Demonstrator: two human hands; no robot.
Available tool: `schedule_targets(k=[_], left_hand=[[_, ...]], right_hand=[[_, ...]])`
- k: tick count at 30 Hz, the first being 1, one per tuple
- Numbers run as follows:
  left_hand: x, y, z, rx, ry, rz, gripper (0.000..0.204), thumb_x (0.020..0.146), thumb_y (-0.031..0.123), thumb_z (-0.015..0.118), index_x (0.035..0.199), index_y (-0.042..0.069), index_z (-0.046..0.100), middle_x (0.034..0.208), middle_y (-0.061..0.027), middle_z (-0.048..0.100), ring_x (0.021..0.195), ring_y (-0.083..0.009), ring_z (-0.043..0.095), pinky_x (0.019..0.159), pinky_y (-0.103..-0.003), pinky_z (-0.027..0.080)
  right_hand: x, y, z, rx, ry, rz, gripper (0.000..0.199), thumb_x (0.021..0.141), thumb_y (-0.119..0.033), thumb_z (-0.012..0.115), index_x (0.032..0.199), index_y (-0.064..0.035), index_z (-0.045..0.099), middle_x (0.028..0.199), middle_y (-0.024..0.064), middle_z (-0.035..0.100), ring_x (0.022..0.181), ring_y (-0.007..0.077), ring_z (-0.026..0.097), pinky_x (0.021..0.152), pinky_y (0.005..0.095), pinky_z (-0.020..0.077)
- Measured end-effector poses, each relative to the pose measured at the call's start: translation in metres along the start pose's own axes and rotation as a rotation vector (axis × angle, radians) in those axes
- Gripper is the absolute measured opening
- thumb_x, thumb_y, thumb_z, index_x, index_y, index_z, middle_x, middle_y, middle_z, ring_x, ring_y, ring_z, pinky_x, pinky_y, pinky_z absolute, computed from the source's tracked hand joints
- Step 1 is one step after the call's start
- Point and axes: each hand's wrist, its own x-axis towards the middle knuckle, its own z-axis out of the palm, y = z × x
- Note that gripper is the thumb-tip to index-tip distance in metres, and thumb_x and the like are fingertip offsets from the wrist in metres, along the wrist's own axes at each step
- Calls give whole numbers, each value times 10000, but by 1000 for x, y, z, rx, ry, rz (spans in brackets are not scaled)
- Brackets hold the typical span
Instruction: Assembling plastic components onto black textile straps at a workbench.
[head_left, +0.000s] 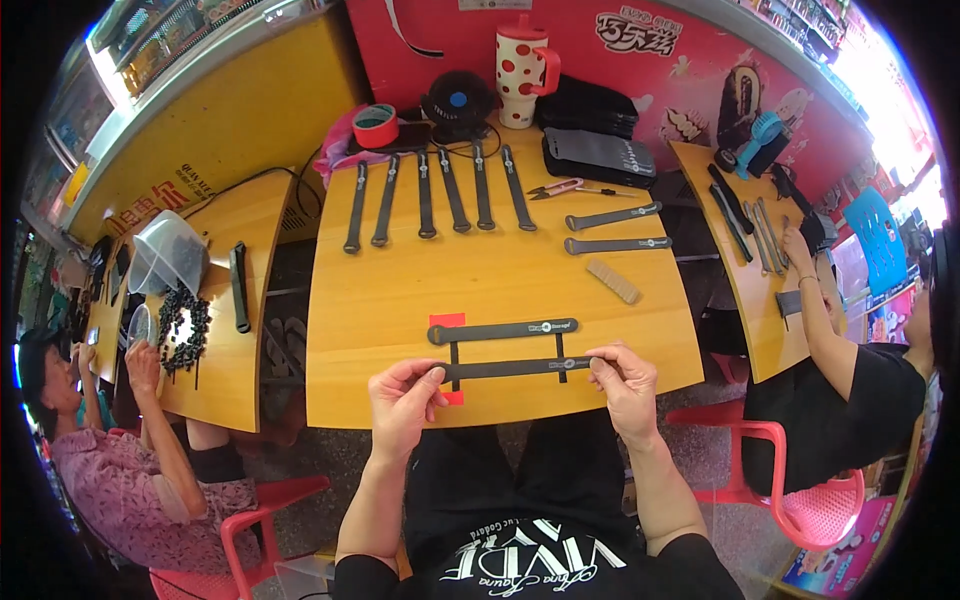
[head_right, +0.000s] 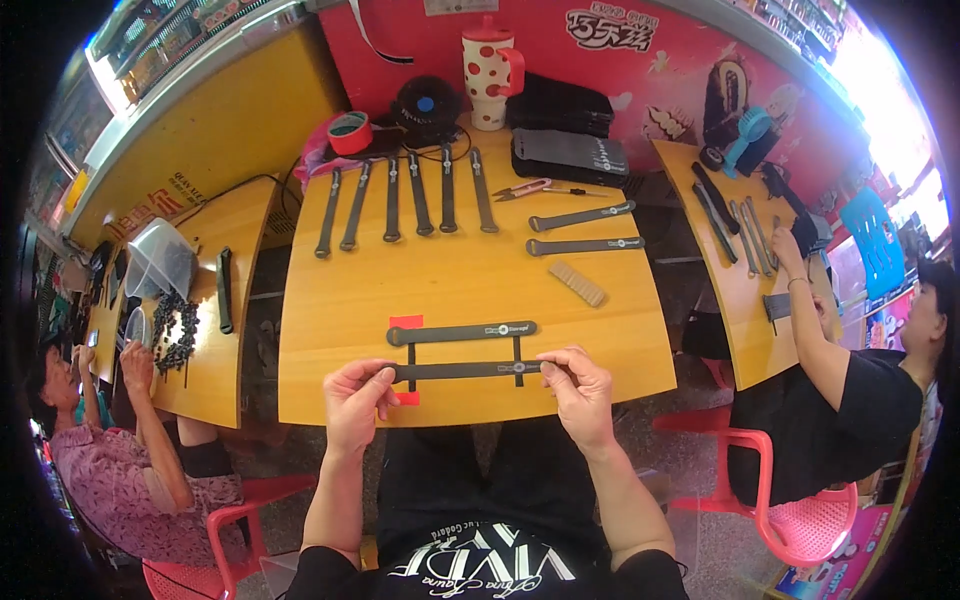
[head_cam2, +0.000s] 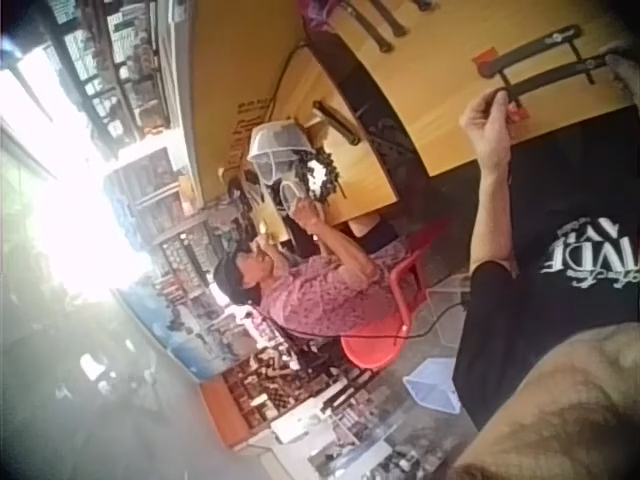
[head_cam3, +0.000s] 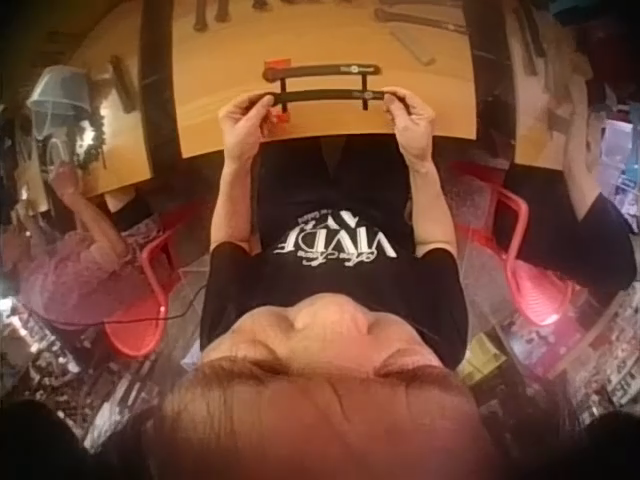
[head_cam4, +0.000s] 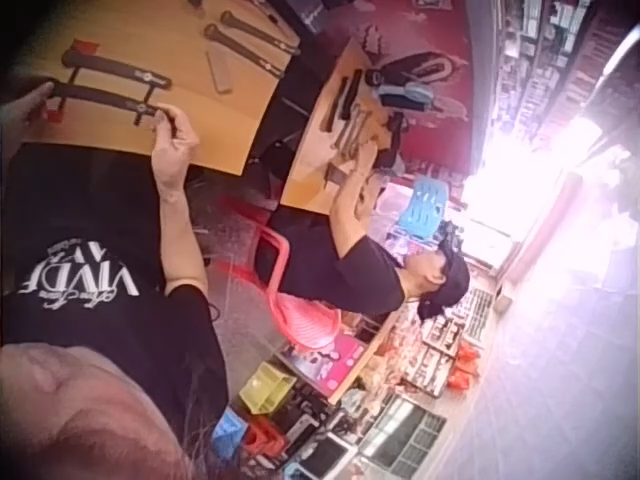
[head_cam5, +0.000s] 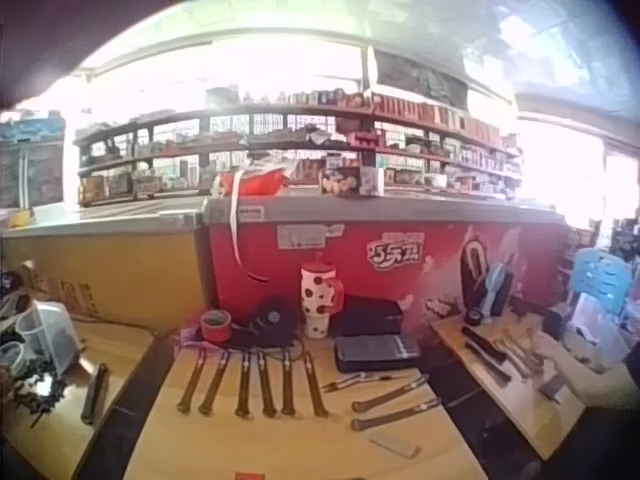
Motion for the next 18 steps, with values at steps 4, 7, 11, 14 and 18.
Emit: schedule_targets(k=[4,7,11,14,18], left_hand=[[20,-1,10,108,123,51,111,879,-16,654,989,-30,653,755,-42,657,549,-60,588,441,-167,420],[29,-6,15,146,192,50,121,873,-30,657,989,-19,629,784,-35,650,578,-50,583,469,-173,442],[31,-8,16,246,220,106,110,858,-49,669,945,-10,615,780,-19,624,623,-36,569,521,-182,472],[30,-9,14,364,224,162,105,848,-64,674,917,-12,613,771,-13,608,620,-40,562,532,-185,475],[32,-13,15,358,267,138,101,844,-77,672,902,-18,614,772,-16,603,627,-44,563,537,-186,475]], right_hand=[[20,5,9,-15,87,18,100,863,64,643,955,25,641,793,8,562,642,51,524,573,178,436],[27,11,10,-47,102,-7,95,848,83,643,931,41,629,805,15,548,639,49,508,572,180,441],[31,9,6,-87,60,11,98,846,98,615,935,57,621,790,28,544,623,60,507,559,182,429],[36,9,3,-375,14,-148,120,822,121,604,919,54,624,758,35,524,610,71,492,527,193,376],[47,6,11,-429,34,-174,117,803,122,621,887,40,626,735,21,515,591,64,457,511,194,336]])
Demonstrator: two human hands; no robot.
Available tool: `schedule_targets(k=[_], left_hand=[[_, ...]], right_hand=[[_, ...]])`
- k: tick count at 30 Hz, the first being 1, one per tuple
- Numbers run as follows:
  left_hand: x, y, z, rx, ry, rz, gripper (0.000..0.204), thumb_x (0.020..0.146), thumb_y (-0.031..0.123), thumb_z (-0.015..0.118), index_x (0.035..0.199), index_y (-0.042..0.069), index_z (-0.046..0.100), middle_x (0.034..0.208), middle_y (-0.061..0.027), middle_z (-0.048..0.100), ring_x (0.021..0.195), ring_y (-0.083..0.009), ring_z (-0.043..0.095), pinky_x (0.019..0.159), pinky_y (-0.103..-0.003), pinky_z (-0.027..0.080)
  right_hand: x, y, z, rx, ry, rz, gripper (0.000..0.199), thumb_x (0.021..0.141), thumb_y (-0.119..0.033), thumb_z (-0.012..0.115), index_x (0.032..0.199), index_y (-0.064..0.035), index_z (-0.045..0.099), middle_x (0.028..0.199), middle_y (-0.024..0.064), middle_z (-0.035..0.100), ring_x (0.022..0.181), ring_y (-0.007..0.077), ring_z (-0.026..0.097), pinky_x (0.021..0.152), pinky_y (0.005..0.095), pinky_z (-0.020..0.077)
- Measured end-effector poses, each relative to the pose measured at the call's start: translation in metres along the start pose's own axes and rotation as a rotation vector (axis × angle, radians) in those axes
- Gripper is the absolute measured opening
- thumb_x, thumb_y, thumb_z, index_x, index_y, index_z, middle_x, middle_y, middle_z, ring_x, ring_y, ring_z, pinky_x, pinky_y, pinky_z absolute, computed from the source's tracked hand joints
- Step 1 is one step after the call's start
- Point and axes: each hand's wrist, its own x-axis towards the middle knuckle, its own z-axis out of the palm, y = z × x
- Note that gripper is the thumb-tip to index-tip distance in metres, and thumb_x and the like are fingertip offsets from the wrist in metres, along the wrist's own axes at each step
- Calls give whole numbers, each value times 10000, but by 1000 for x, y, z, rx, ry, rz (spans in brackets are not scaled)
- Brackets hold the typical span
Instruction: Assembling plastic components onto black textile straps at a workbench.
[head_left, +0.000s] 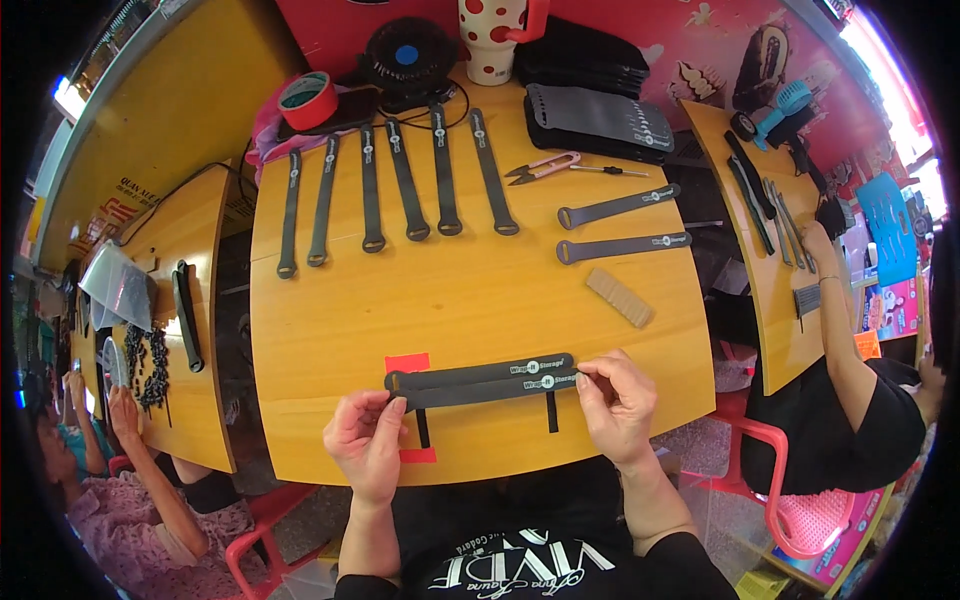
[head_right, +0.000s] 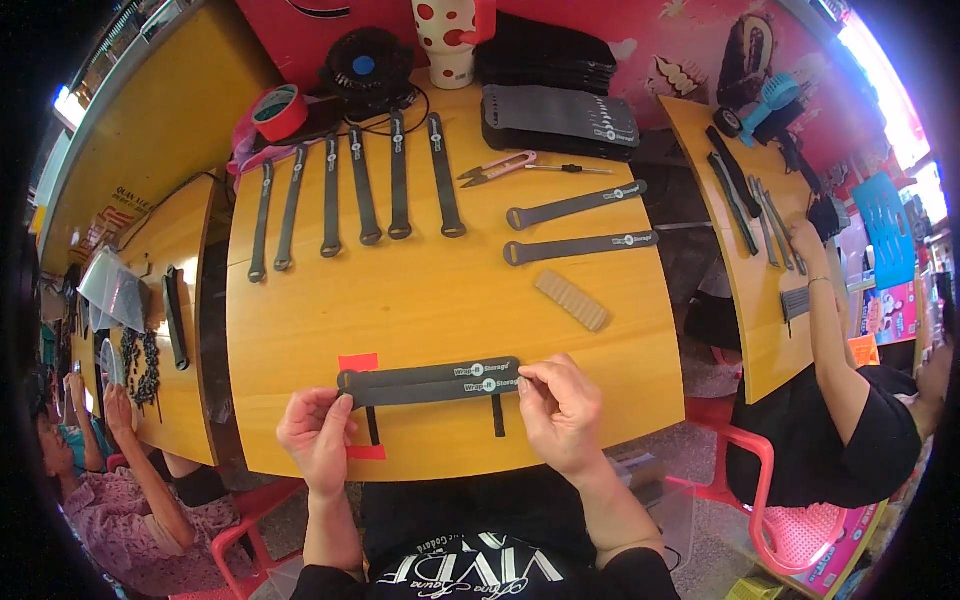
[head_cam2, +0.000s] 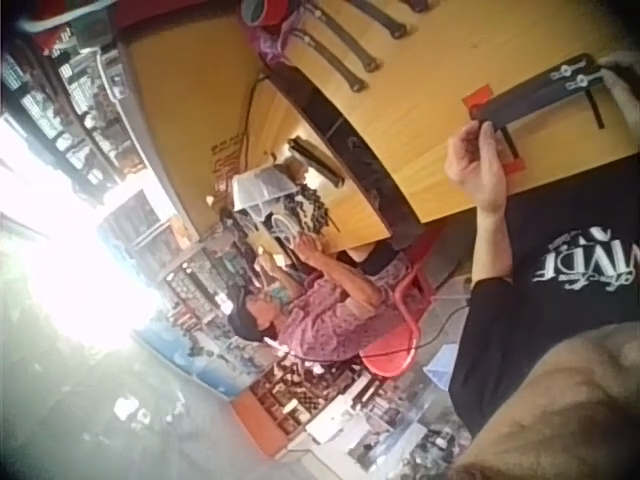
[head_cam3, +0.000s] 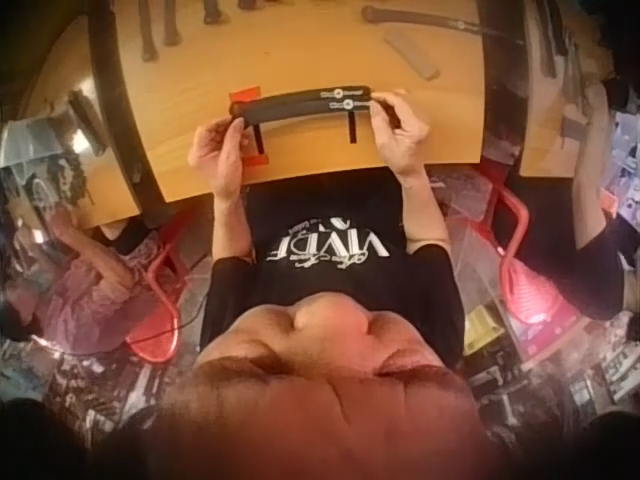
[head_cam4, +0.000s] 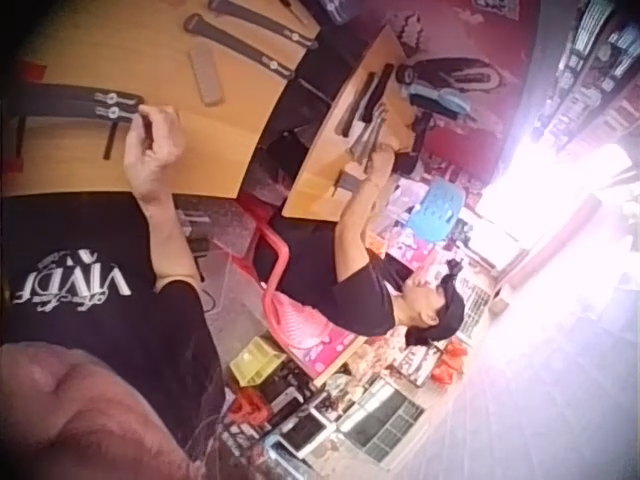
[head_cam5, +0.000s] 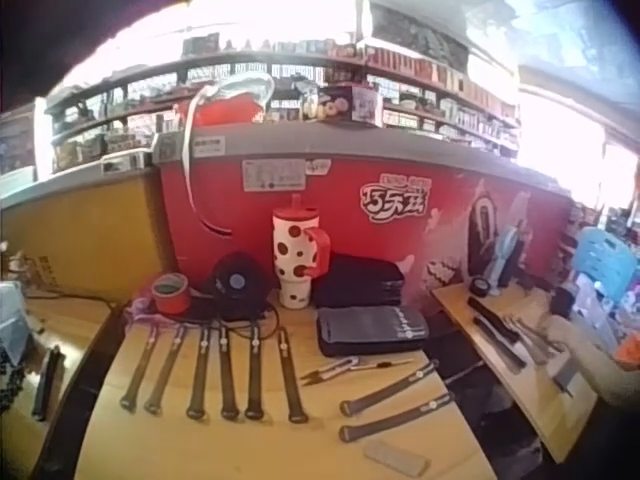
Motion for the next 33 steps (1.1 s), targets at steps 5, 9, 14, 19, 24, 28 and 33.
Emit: schedule_targets(k=[5,9,14,19,24,28,33], left_hand=[[1,-3,1,17,35,48,111,835,-89,676,904,-27,614,775,-21,600,630,-50,565,536,-187,482],[1,-3,2,1,53,28,112,832,-92,677,896,-26,612,769,-19,599,625,-50,563,532,-188,483],[2,-1,4,2,52,-17,107,839,-93,668,885,-26,597,750,-21,599,613,-50,558,530,-187,482],[3,-5,1,21,43,0,103,867,-59,651,921,-1,586,761,-25,613,540,-46,526,461,-166,402],[3,0,3,4,58,-72,97,855,-71,663,892,-23,588,758,-26,607,601,-50,551,524,-189,472],[3,1,3,7,68,-81,101,854,-74,661,894,-20,586,759,-29,608,604,-51,552,520,-189,473],[3,0,1,12,67,-95,103,857,-71,658,902,-17,583,762,-34,616,602,-51,553,516,-186,474]], right_hand=[[0,4,1,27,32,79,122,779,119,648,857,29,620,710,18,508,573,54,428,493,197,305],[2,3,3,7,41,61,119,775,115,654,847,26,620,701,15,507,563,51,423,484,200,300],[2,2,1,-59,-3,38,98,794,102,648,844,24,616,713,45,529,547,88,469,469,217,348],[2,2,4,-78,31,49,120,769,121,629,843,27,622,712,34,542,530,60,427,467,209,306],[2,3,3,-86,30,56,127,768,125,630,849,26,625,715,37,550,530,59,435,465,207,309],[4,3,2,-101,-2,50,118,790,113,636,864,23,618,710,54,535,532,87,479,465,217,358],[5,1,3,-90,-2,83,126,778,121,647,832,17,599,703,55,536,544,94,503,472,217,377]])
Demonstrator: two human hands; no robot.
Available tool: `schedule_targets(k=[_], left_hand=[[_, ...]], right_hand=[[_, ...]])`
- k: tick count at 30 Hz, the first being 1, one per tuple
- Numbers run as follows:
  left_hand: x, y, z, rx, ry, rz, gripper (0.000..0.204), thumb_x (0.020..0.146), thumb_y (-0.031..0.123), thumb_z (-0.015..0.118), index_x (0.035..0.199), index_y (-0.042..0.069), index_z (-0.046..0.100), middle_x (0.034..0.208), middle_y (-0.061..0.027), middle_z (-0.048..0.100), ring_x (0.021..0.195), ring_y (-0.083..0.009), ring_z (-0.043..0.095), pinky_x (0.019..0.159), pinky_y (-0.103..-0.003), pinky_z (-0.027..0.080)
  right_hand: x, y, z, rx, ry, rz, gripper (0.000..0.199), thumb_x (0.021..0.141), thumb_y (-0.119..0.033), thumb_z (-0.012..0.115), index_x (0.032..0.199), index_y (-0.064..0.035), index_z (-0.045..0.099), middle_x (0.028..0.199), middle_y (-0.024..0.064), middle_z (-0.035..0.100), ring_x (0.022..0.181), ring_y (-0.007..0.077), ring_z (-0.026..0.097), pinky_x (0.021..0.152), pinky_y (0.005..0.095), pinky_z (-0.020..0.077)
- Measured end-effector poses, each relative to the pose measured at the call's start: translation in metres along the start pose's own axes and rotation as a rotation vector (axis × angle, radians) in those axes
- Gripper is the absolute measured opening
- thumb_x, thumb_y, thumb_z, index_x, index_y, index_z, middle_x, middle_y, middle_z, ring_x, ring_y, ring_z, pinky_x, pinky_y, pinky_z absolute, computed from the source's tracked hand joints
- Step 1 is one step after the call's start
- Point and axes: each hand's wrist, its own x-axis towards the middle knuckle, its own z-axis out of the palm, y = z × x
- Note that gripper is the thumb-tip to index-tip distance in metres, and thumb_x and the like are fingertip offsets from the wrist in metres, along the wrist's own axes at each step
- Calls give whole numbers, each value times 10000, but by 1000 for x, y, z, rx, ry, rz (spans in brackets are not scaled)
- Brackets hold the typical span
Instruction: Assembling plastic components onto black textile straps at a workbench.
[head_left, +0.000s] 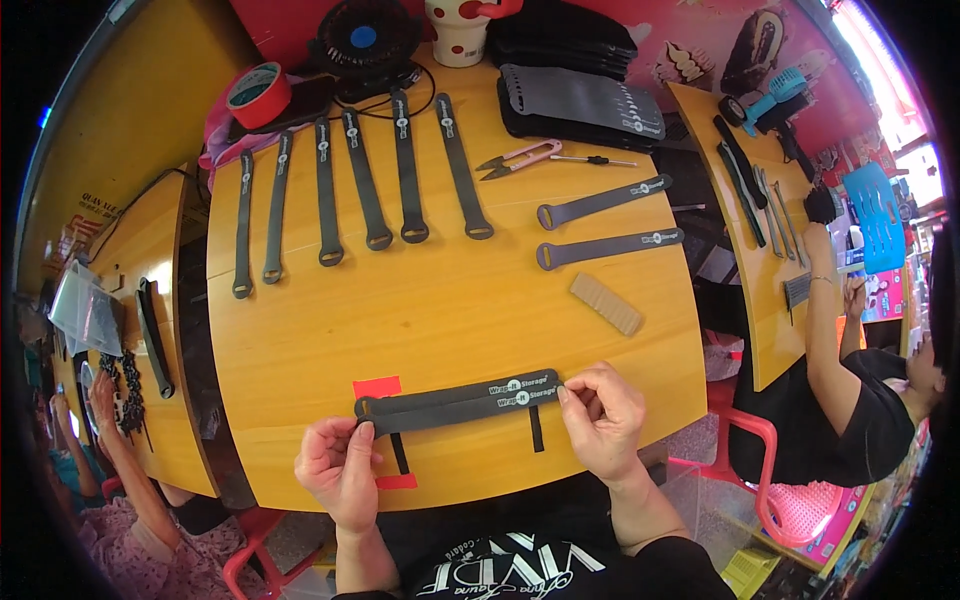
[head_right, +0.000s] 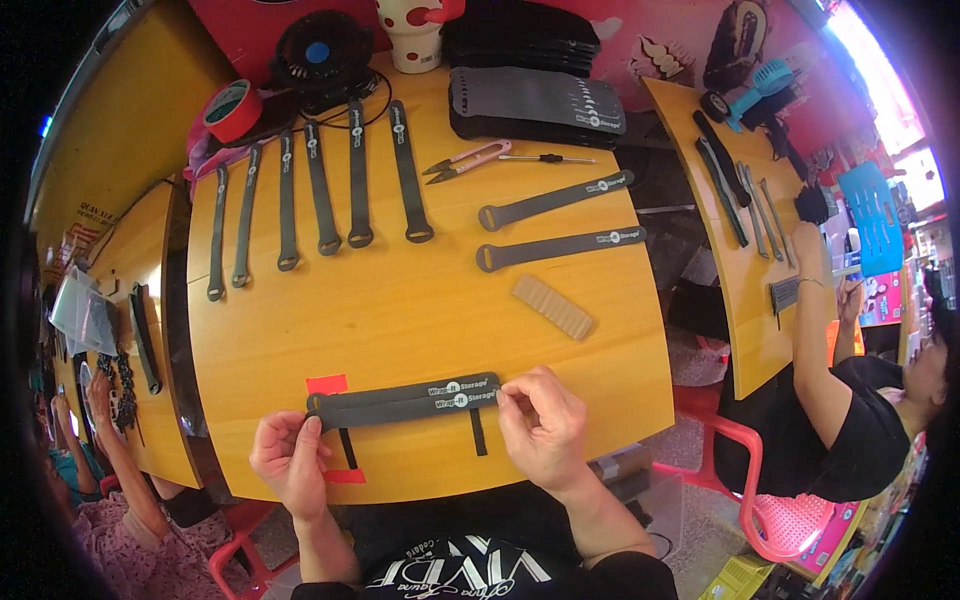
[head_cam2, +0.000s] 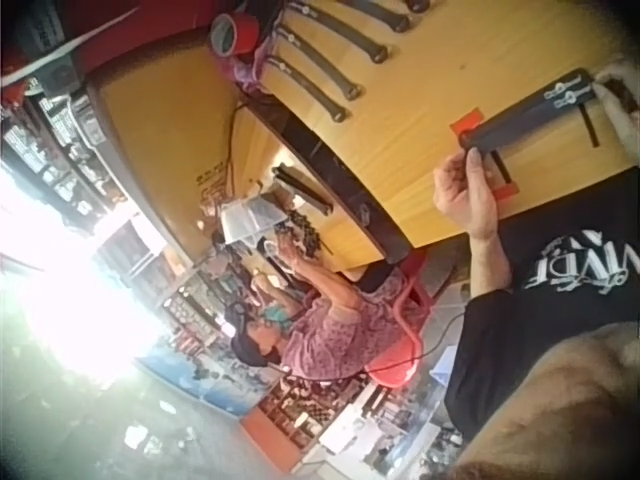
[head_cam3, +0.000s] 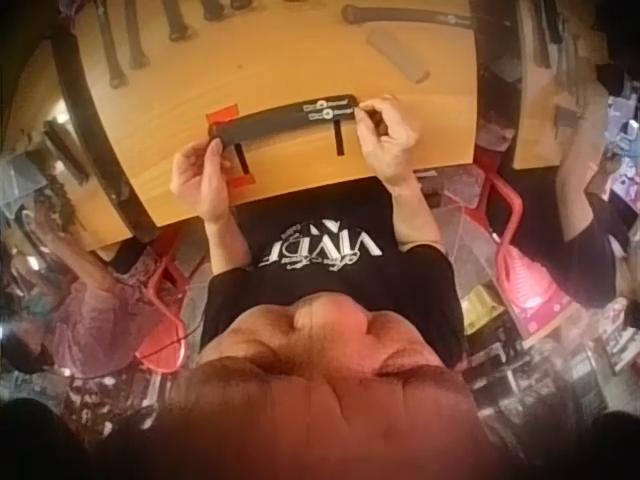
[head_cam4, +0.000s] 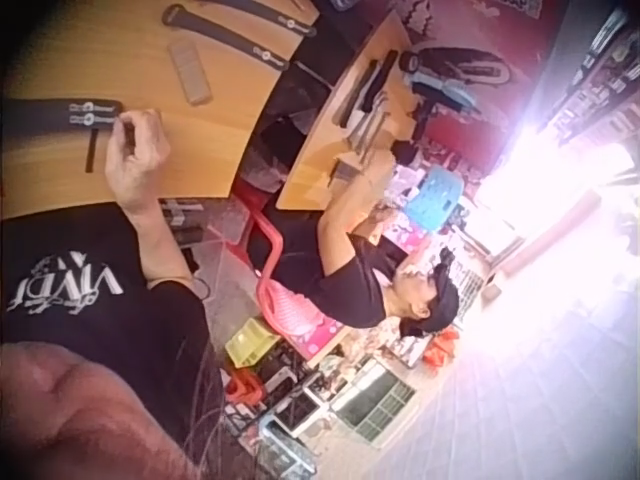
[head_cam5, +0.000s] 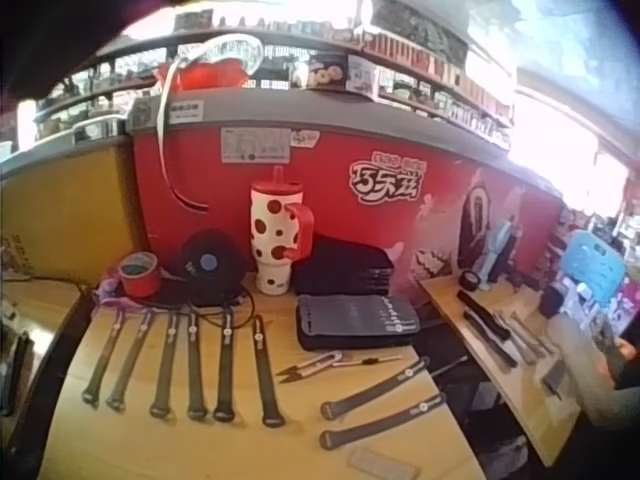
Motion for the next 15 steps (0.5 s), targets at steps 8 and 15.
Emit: schedule_targets(k=[8,15], left_hand=[[0,1,-1,-25,17,-24,113,860,-63,662,916,-11,579,756,-44,621,558,-54,547,490,-172,452],[1,1,1,-32,31,-20,114,861,-70,656,917,-10,578,754,-42,620,560,-53,547,492,-169,449]], right_hand=[[0,1,-1,24,-11,44,146,780,116,650,818,-1,571,698,49,529,551,100,519,475,223,385],[1,0,-1,1,-29,49,147,792,109,646,831,-3,559,699,52,530,547,104,522,474,229,388]])
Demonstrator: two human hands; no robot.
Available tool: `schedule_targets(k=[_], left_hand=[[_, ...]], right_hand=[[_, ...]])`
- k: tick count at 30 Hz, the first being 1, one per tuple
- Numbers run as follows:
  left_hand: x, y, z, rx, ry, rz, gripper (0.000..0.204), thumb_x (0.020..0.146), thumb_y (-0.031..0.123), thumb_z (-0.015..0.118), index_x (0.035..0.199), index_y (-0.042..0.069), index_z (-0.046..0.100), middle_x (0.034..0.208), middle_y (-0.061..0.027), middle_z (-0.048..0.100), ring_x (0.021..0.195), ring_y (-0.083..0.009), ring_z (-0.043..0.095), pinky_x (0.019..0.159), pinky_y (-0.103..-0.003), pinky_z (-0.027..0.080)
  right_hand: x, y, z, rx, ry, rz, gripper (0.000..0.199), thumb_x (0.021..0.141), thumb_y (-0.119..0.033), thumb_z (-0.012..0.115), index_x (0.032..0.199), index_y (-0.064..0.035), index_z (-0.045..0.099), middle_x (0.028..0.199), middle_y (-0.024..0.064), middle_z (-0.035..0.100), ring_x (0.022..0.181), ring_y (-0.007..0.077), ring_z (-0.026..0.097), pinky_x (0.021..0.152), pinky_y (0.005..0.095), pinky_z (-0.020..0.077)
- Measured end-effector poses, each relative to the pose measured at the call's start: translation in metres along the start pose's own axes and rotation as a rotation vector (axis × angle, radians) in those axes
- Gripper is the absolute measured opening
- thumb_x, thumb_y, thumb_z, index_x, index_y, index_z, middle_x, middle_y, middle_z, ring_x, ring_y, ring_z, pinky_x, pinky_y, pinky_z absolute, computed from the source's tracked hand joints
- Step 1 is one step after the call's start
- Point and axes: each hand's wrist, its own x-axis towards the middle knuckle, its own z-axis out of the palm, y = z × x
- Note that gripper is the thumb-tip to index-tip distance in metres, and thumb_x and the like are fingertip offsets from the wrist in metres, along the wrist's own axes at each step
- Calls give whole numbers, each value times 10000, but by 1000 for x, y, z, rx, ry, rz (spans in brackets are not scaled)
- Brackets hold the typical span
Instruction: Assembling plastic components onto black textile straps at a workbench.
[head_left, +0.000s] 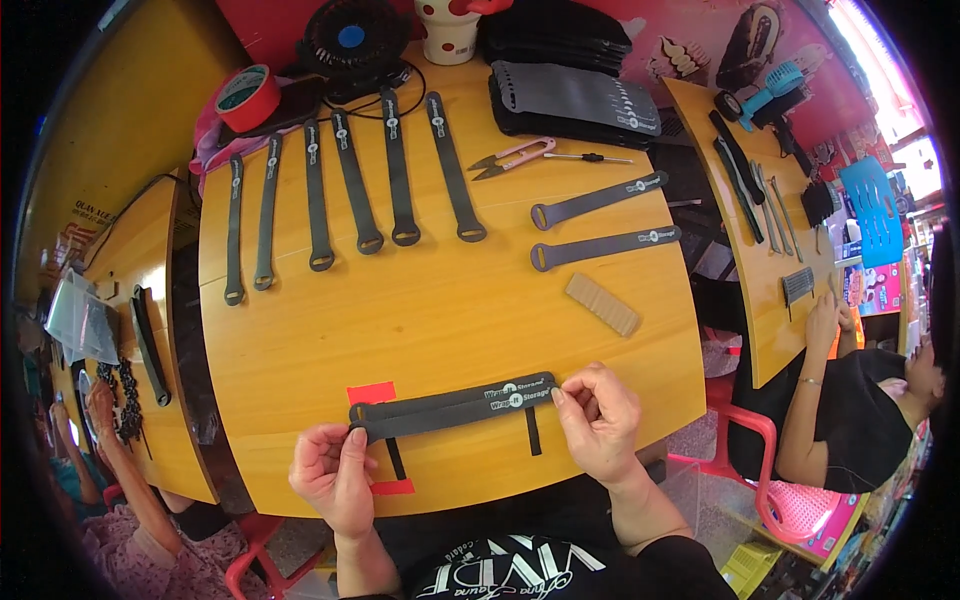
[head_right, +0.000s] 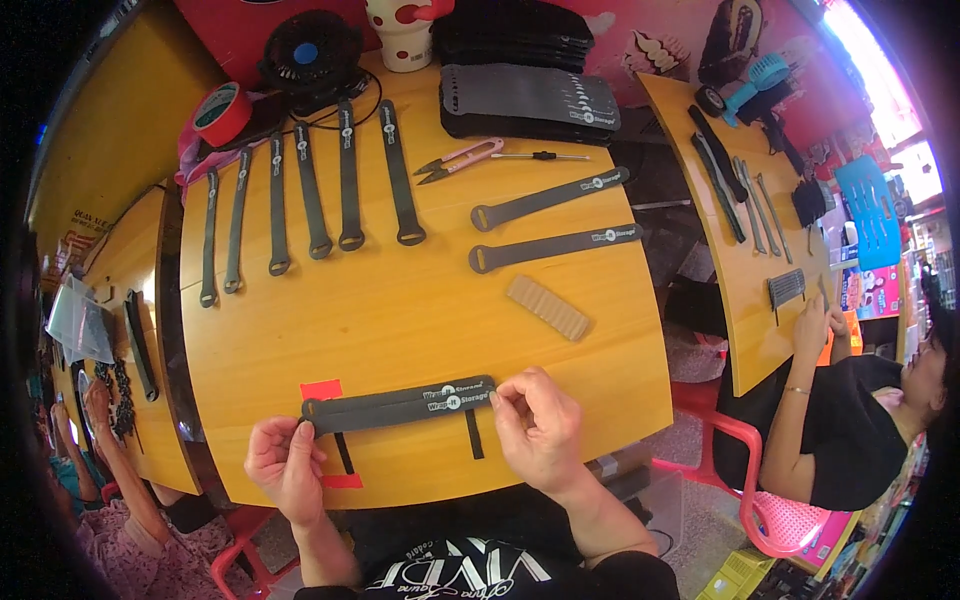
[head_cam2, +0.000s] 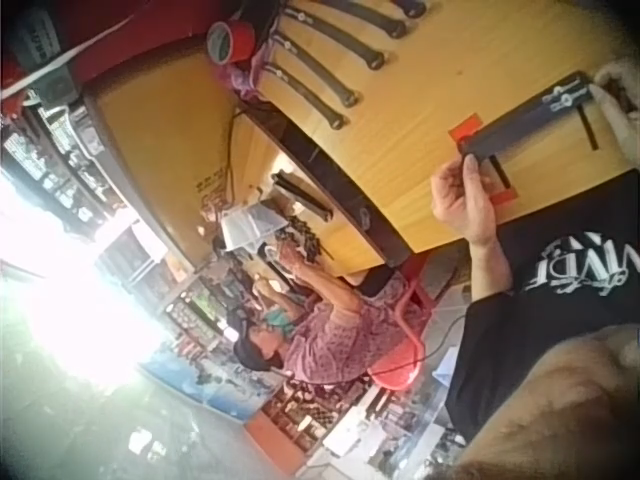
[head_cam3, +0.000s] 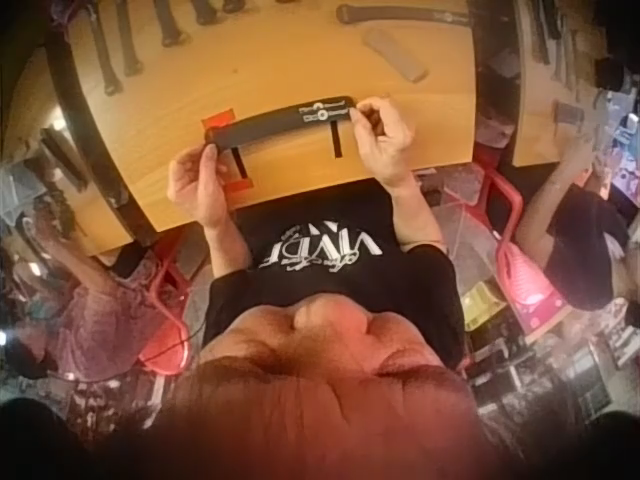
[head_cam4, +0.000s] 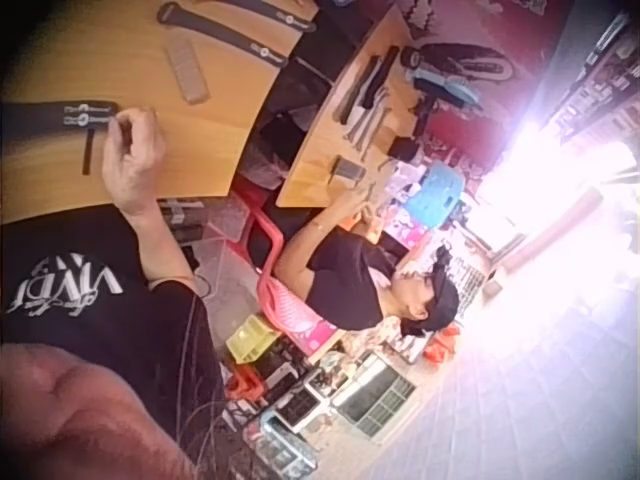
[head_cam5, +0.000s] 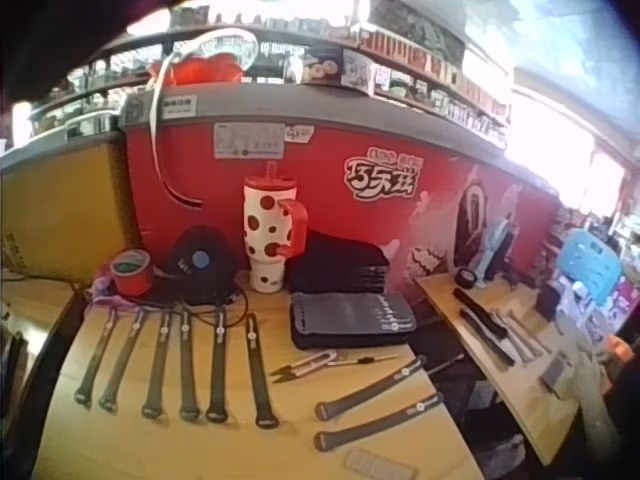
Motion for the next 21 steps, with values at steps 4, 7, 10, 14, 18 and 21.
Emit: schedule_targets(k=[4,7,10,14,18,21], left_hand=[[0,3,2,13,-3,-5,113,860,-74,653,917,-11,578,753,-41,617,566,-54,551,496,-170,449],[0,3,2,14,6,-3,114,859,-74,654,916,-10,579,749,-39,616,560,-54,550,490,-169,441],[0,2,1,22,6,-6,116,858,-73,656,912,-6,579,739,-35,614,546,-54,546,483,-167,430],[0,2,1,23,9,-7,119,857,-72,659,906,-1,578,725,-31,612,532,-55,542,476,-163,419],[1,3,3,-5,7,-17,119,856,-72,660,905,-2,577,729,-33,612,536,-55,544,478,-161,416],[0,3,2,6,12,-15,119,855,-73,660,906,-4,576,731,-34,612,539,-55,545,482,-162,420]], right_hand=[[0,0,0,-9,-1,-3,145,799,102,646,832,-5,554,698,57,529,539,115,521,470,234,387],[1,0,1,-13,2,-7,146,802,99,647,835,-5,550,697,61,528,534,121,520,468,236,386],[0,1,1,-16,-6,-14,147,805,100,645,836,-4,547,696,64,527,532,125,520,467,237,386],[0,0,1,-15,-9,-8,146,806,99,643,839,-3,545,696,67,526,531,129,523,466,239,387],[1,-1,0,-27,-9,-9,145,805,97,645,839,-3,546,692,68,523,531,130,524,468,240,392],[1,-1,1,-29,-5,2,144,804,95,647,839,-2,547,691,69,527,534,133,530,470,242,398]])
